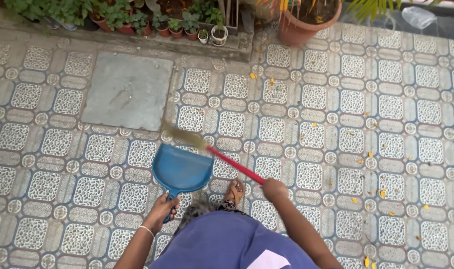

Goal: Sweeping a tiled outdoor area using a broom and a dustpan.

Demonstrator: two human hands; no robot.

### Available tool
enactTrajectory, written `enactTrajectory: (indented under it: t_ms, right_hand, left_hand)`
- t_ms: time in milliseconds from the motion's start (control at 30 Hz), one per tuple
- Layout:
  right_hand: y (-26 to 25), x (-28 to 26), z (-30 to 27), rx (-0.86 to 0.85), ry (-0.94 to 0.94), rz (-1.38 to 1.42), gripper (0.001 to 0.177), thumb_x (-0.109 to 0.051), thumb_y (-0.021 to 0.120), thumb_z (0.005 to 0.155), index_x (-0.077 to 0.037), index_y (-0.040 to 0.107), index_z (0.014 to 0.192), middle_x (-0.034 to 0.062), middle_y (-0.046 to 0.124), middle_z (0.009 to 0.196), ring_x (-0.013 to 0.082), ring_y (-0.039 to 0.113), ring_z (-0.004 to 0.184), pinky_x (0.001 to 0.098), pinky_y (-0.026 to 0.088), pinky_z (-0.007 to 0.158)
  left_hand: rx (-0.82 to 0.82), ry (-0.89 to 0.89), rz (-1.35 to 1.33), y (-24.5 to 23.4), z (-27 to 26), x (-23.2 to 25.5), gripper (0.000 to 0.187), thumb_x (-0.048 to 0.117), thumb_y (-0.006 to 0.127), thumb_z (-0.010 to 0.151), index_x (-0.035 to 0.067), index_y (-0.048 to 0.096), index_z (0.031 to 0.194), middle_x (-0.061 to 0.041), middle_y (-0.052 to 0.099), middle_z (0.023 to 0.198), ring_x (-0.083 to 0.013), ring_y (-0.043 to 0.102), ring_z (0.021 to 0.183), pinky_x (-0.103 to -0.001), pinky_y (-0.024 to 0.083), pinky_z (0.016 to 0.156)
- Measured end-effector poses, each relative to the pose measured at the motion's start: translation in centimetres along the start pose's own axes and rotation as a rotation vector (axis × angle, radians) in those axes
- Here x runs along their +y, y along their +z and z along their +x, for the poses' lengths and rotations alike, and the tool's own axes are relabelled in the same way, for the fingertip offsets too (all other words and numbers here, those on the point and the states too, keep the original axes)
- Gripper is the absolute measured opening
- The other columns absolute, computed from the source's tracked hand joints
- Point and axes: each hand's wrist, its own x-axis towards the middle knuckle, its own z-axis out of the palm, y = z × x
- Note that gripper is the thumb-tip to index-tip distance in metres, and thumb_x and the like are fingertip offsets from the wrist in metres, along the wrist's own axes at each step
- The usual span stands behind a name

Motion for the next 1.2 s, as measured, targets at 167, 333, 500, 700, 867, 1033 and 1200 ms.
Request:
enactTrajectory:
  t_ms: [167, 333, 500, 700, 867, 1033, 1200]
  right_hand:
    - [9.6, 11.4, -0.5, -0.023, 0.206, 0.444, 0.060, -0.056, 0.048, 0.102, -0.002, 0.071, 0.110, 0.0160, 0.074, 0.090, 0.0288, 0.070, 0.073, 0.0445, 0.056, 0.070]
    - [18.2, 20.2, 0.8, -0.036, 0.601, 1.372, 0.058, -0.052, 0.062, 0.097, 0.006, 0.062, 0.090, 0.0149, 0.058, 0.064, 0.0306, 0.060, 0.051, 0.0494, 0.049, 0.051]
    - [17.3, 19.7, -0.9, 0.155, 0.542, 0.899, 0.060, -0.055, 0.063, 0.091, 0.002, 0.075, 0.076, 0.0195, 0.075, 0.071, 0.0310, 0.074, 0.063, 0.0448, 0.056, 0.063]
    - [14.1, 15.8, -4.8, 0.152, 0.406, 0.705, 0.055, -0.055, 0.066, 0.087, -0.001, 0.076, 0.086, 0.0222, 0.078, 0.078, 0.0337, 0.078, 0.076, 0.0460, 0.058, 0.074]
    - [9.5, 9.6, 1.7, 0.222, 0.050, 0.852, 0.048, -0.050, 0.073, 0.077, -0.005, 0.077, 0.095, 0.0183, 0.078, 0.078, 0.0305, 0.079, 0.077, 0.0444, 0.058, 0.073]
    - [-5.6, -6.0, 10.7, 0.145, -0.155, 0.398, 0.051, -0.050, 0.066, 0.091, 0.000, 0.073, 0.098, 0.0253, 0.072, 0.098, 0.0426, 0.069, 0.096, 0.0528, 0.053, 0.088]
    - [-16.2, -13.4, 16.3, 0.233, -0.218, 0.371, 0.041, -0.040, 0.074, 0.086, 0.000, 0.072, 0.098, 0.0249, 0.072, 0.096, 0.0421, 0.069, 0.089, 0.0517, 0.055, 0.081]
  left_hand:
    - [-0.037, 0.023, -0.022, 1.2, 0.5, 1.0, 0.019, 0.018, 0.067, 0.095, 0.007, 0.056, 0.105, 0.001, 0.054, 0.072, -0.0073, 0.048, 0.056, -0.023, 0.041, 0.045]
    - [-0.061, 0.007, -0.004, 2.5, 2.0, 3.3, 0.016, 0.017, 0.065, 0.096, 0.009, 0.055, 0.106, 0.001, 0.054, 0.072, -0.0080, 0.048, 0.056, -0.025, 0.039, 0.045]
    - [-0.082, 0.023, 0.012, 3.1, 3.0, 6.6, 0.018, 0.019, 0.066, 0.096, 0.009, 0.054, 0.106, 0.001, 0.054, 0.072, -0.0080, 0.048, 0.056, -0.025, 0.040, 0.045]
    - [-0.094, 0.030, 0.010, 1.0, 7.7, 8.6, 0.019, 0.019, 0.067, 0.096, 0.008, 0.054, 0.104, 0.000, 0.054, 0.072, -0.0088, 0.048, 0.056, -0.025, 0.040, 0.045]
    - [-0.082, 0.074, -0.021, -0.4, 8.7, 13.2, 0.020, 0.018, 0.068, 0.094, 0.008, 0.055, 0.104, 0.000, 0.055, 0.073, -0.0087, 0.049, 0.056, -0.025, 0.040, 0.044]
    - [-0.034, 0.069, -0.018, -2.6, 9.2, 17.1, 0.019, 0.016, 0.067, 0.094, 0.007, 0.056, 0.105, -0.001, 0.054, 0.073, -0.0087, 0.048, 0.056, -0.025, 0.042, 0.045]
    - [-0.026, 0.056, 0.006, -5.0, 10.9, 20.8, 0.019, 0.016, 0.068, 0.094, 0.006, 0.054, 0.104, -0.001, 0.053, 0.073, -0.0089, 0.047, 0.056, -0.025, 0.042, 0.046]
